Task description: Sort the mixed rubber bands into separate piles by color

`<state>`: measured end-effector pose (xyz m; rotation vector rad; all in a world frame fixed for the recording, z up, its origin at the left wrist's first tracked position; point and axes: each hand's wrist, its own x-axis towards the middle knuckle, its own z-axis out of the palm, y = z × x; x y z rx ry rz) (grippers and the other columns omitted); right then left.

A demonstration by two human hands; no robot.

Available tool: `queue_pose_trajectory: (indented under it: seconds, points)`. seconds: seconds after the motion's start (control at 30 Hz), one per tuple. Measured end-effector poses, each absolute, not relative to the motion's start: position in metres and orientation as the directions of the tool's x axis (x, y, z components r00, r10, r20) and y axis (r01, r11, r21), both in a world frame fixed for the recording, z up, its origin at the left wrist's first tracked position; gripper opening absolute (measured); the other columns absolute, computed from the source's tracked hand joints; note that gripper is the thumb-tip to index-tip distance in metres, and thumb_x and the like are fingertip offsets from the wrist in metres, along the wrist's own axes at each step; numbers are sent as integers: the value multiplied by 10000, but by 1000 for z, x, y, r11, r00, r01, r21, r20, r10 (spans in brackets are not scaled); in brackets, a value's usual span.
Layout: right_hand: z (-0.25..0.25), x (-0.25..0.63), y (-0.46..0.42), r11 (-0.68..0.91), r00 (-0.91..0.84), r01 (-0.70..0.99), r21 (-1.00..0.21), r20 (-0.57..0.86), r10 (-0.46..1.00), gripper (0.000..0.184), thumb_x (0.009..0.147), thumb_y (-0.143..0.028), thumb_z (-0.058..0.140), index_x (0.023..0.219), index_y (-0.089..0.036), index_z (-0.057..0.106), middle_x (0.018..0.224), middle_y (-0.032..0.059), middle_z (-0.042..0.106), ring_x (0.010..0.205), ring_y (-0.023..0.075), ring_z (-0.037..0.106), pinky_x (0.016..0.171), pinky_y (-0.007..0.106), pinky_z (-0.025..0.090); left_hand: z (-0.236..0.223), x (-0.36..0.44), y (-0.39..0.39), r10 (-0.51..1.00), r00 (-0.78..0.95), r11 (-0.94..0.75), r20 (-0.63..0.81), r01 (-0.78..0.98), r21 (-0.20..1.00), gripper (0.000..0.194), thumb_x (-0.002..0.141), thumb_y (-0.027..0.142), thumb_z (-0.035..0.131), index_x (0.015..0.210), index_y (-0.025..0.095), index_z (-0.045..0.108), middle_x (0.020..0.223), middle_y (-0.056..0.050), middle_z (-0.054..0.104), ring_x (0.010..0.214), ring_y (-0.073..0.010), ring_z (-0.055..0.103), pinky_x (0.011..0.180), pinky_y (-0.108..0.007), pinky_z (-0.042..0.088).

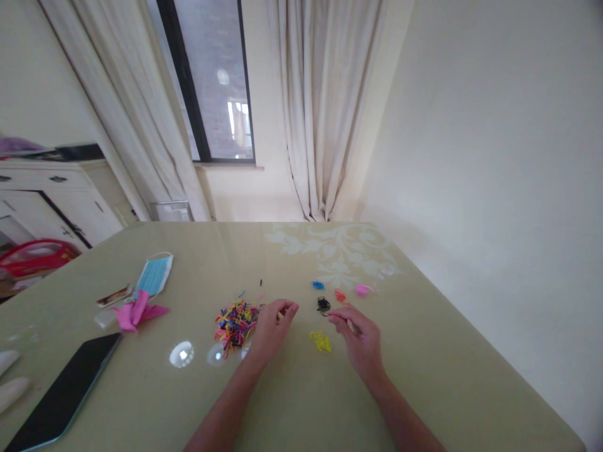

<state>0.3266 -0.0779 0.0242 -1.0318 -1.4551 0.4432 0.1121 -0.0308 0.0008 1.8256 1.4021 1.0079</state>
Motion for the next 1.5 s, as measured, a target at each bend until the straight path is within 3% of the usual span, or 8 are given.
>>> queue_pose_trajectory:
  seconds: [0.13,0.23,0.37,0.53,0.7,0.93,1.13,1.5]
  points:
    - [66,331,-89,575,178,284,-768,631,755,101,935,-322,763,912,-261,840,754,30,750,585,157,626,555,276,529,-6,94,-26,953,111,-232,281,866,443,239,971,280,589,1109,219,774,1179,-106,734,1183,-313,605,1013,-452,435]
    - [89,335,-86,626,159,313,-714,689,707,88,934,-298,765,905,-268,842,754,31,763,640,175,657,632,305,555,-10,90,-25,971,151,-207,184,917,341,219,974,260,596,1085,241,783,1202,-95,726,1191,-308,601,1015,-447,420]
    - [84,347,-57,608,73,421,-673,693,717,136,970,-327,714,937,-263,830,826,43,789,698,180,683,695,317,552,-10,92,-22,970,205,-240,130,883,402,208,986,234,581,982,215,787,1075,-85,744,1096,-265,643,995,-403,432]
    - [26,364,-16,409,-8,631,-660,522,853,294,999,-387,613,871,-221,819,824,80,797,717,211,710,705,337,549,-8,95,-22,972,184,-232,148,866,443,180,964,192,574,948,188,753,1028,-97,750,1041,-272,661,970,-407,460]
    - [-13,365,-6,337,-70,721,-606,420,905,243,1009,-308,603,957,-224,825,901,78,777,824,223,710,769,341,539,-4,101,-26,964,174,-264,199,668,696,206,967,257,550,923,207,745,962,-81,779,937,-247,694,890,-374,515]
    - [-6,356,-15,400,-110,666,-630,447,888,271,1044,-328,584,968,-228,824,894,65,751,840,207,697,780,329,534,-4,111,-29,971,147,-227,190,304,925,215,877,375,670,925,221,812,910,-59,814,830,-212,727,777,-315,567]
    - [5,331,-37,468,-197,494,-733,429,881,221,980,-401,706,968,-206,808,816,45,756,728,179,685,700,285,526,-3,115,-33,973,186,-177,139,212,961,214,845,385,722,905,194,795,877,-58,807,811,-201,730,777,-310,568]
    - [14,320,-46,414,-203,480,-774,361,910,250,982,-365,675,840,-193,788,720,26,716,653,152,641,588,250,465,4,116,-38,976,185,-146,118,143,979,195,818,363,755,881,183,791,868,-64,804,826,-207,738,810,-326,584]
